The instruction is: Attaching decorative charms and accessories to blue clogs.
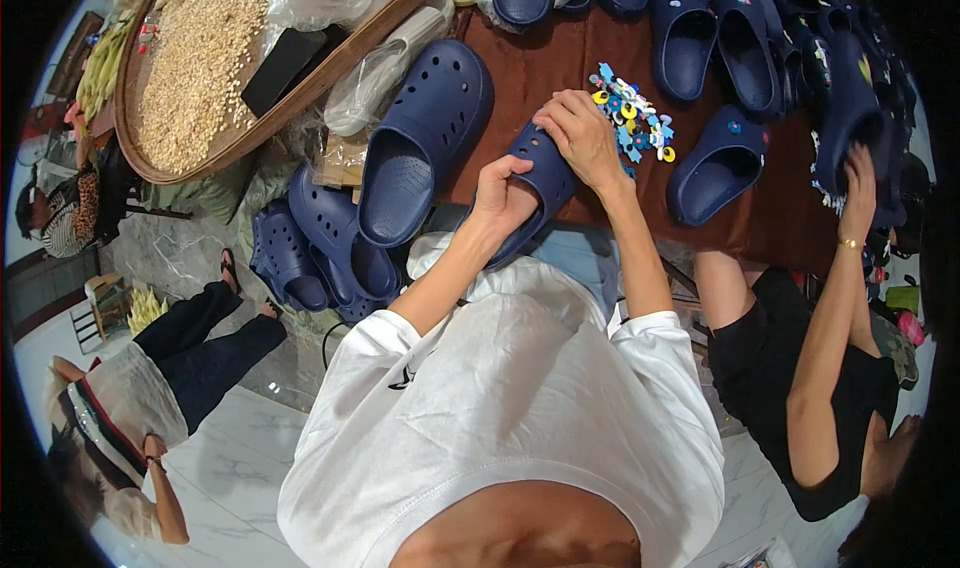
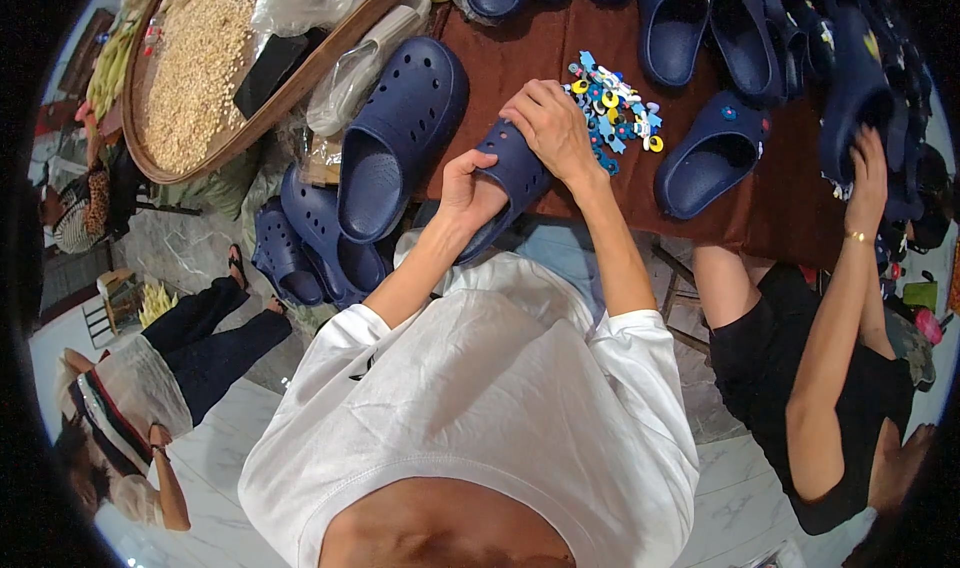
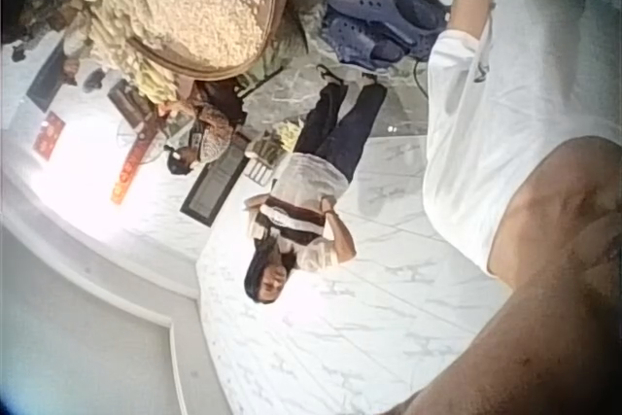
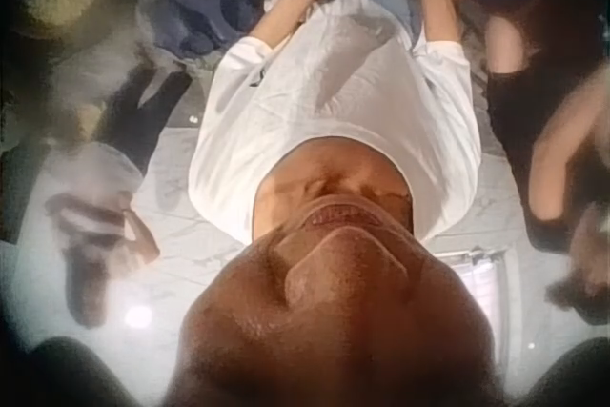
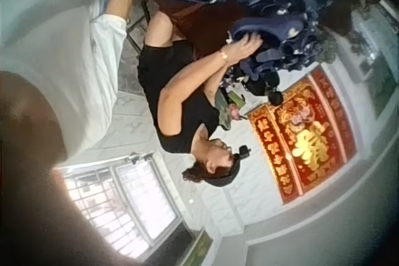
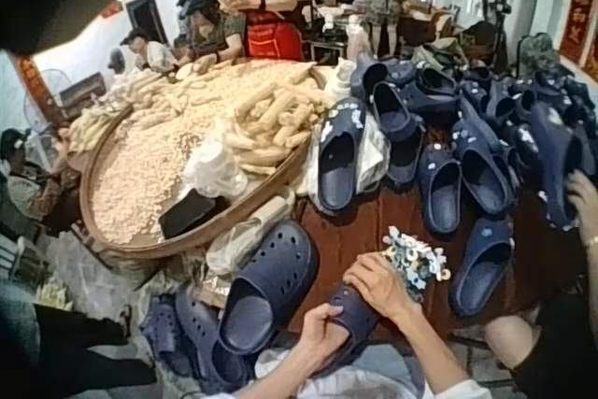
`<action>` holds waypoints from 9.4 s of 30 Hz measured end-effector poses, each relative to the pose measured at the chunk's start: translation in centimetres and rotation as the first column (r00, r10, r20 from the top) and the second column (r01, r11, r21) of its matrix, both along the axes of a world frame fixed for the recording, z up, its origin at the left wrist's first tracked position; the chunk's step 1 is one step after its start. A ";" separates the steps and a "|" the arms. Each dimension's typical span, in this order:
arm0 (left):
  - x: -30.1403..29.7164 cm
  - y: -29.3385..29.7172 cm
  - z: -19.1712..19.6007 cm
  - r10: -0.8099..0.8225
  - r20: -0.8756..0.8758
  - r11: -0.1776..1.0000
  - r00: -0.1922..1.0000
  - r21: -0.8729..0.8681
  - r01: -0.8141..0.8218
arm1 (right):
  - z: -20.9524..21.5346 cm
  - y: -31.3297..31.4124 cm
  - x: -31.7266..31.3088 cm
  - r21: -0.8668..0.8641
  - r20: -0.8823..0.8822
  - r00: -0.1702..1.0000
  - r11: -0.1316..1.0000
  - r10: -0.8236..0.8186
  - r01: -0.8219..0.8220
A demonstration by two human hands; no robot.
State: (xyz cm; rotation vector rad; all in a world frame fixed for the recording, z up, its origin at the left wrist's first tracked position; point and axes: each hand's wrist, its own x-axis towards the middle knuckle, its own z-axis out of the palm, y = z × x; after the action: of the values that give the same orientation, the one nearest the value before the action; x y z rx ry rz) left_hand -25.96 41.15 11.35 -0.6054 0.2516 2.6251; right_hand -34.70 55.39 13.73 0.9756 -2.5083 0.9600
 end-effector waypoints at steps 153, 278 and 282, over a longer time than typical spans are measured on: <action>5.2 0.1 3.0 -0.462 -0.460 -0.314 0.758 -0.715 -0.625 | -2.1 4.4 5.3 0.048 0.105 0.871 0.878 -0.479 0.477; -1.4 -1.7 1.9 -0.402 -0.370 -0.349 0.837 -0.784 -0.514 | -0.9 0.3 9.6 -0.132 0.101 0.931 0.923 -0.350 0.361; -1.2 -1.5 2.9 -0.415 -0.474 -0.305 0.777 -0.732 -0.610 | 1.1 0.2 9.1 -0.115 0.210 0.927 0.934 -0.311 0.340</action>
State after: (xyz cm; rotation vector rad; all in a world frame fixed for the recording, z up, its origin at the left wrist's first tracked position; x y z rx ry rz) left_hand -27.15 39.67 14.23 0.0435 3.0585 1.7503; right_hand -25.64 55.58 14.79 0.4175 -2.5908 1.1541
